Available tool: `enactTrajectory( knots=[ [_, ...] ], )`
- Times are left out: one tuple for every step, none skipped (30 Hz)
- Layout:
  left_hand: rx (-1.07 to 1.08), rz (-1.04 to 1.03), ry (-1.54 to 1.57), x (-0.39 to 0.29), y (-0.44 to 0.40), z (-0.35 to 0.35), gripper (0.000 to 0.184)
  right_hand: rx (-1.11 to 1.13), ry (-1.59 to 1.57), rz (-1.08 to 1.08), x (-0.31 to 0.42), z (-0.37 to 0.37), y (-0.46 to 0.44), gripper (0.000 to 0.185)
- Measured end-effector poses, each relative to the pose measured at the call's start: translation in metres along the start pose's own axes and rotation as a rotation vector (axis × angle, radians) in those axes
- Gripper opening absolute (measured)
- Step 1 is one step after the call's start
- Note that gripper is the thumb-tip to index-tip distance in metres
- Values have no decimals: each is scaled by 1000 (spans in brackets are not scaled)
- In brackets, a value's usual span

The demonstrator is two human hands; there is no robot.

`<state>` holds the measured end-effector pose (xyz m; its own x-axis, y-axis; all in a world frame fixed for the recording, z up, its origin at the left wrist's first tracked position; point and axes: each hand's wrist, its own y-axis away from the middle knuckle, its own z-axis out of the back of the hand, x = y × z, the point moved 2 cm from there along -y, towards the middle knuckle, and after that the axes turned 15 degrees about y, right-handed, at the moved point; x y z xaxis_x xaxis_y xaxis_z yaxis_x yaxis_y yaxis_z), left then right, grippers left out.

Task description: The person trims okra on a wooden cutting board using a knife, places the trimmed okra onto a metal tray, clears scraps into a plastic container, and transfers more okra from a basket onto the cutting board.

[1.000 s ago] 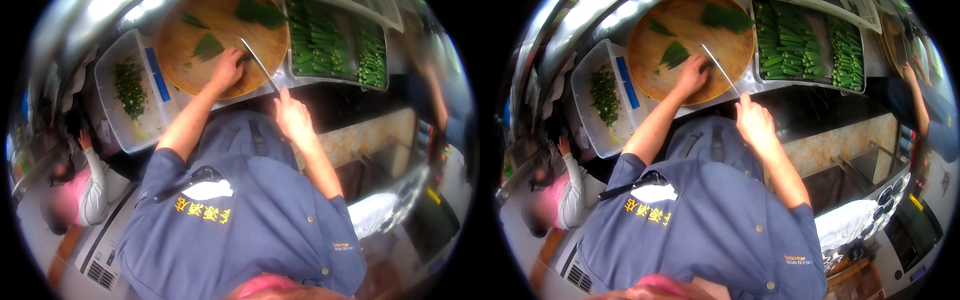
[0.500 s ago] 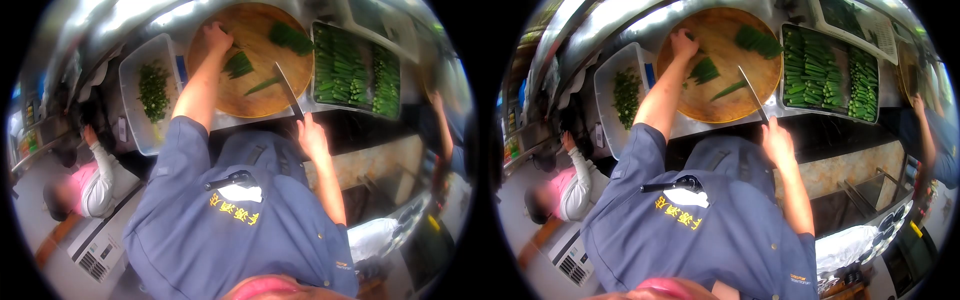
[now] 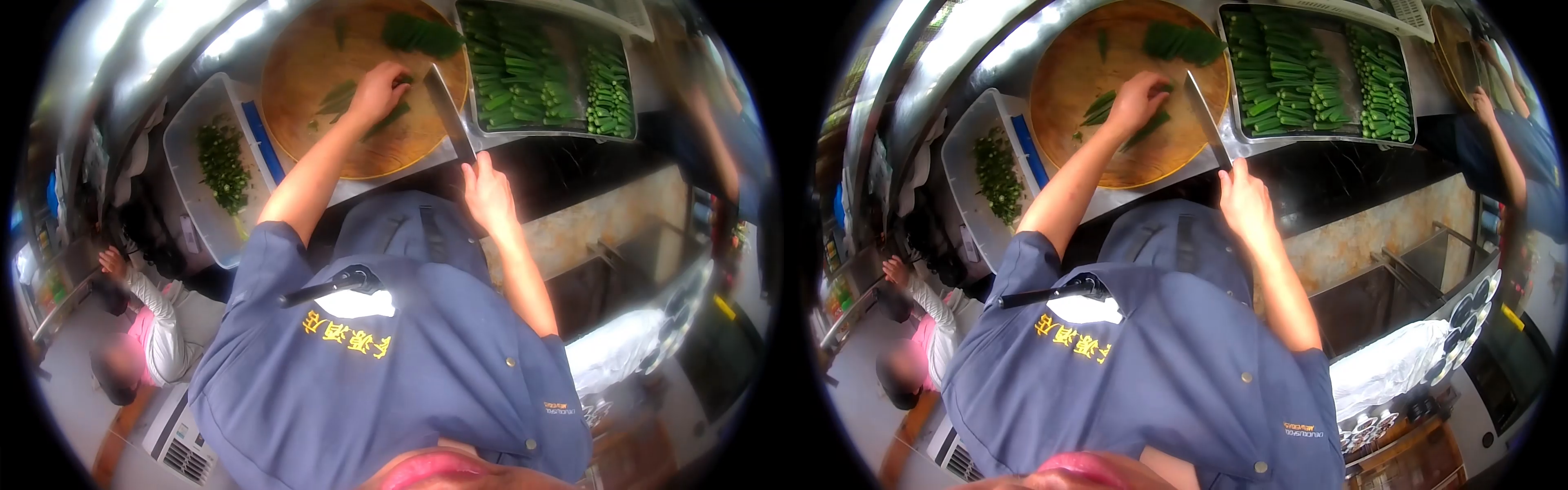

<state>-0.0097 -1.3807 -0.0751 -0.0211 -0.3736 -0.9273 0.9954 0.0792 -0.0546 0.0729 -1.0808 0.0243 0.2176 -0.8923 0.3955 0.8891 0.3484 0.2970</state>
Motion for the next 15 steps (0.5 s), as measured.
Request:
enactTrajectory(
  knots=[
    [26, -38, 27, 0, 7, -2, 28, -16, 6, 2, 1, 2, 0, 25],
    [54, -75, 54, -1, 11, -4, 24, -31, 12, 3, 2, 4, 1, 25],
    [58, -74, 55, -1, 13, -5, 24, -30, 11, -1, 2, 5, 0, 25],
    [43, -101, 44, -1, 14, -5, 21, -53, 40, 29, 4, 8, -1, 25],
    [27, -128, 34, -3, 14, -5, 19, -77, 70, 61, 6, 11, -3, 26],
    [28, -127, 37, -4, 13, -3, 19, -75, 72, 58, 7, 13, -5, 26],
    [45, -117, 20, -5, 12, -1, 19, -77, 92, 96, 10, 15, -8, 25],
    [61, -108, 4, -5, 11, 0, 20, -79, 113, 134, 13, 17, -10, 24],
    [60, -109, 7, -4, 10, -1, 20, -79, 116, 133, 15, 19, -13, 24],
    [54, -135, -32, -5, 9, -1, 20, -66, 140, 149, 19, 19, -16, 24],
    [46, -161, -71, -6, 8, -1, 20, -52, 164, 165, 21, 20, -18, 24],
    [43, -162, -69, -7, 8, 0, 20, -53, 168, 167, 23, 19, -19, 24],
    [42, -152, -67, -7, 9, 0, 20, -36, 180, 167, 24, 18, -20, 24],
    [40, -142, -64, -9, 9, 0, 20, -18, 193, 167, 24, 18, -21, 23],
    [35, -139, -60, -9, 9, 0, 20, -15, 198, 170, 24, 17, -22, 23]
  ],
)
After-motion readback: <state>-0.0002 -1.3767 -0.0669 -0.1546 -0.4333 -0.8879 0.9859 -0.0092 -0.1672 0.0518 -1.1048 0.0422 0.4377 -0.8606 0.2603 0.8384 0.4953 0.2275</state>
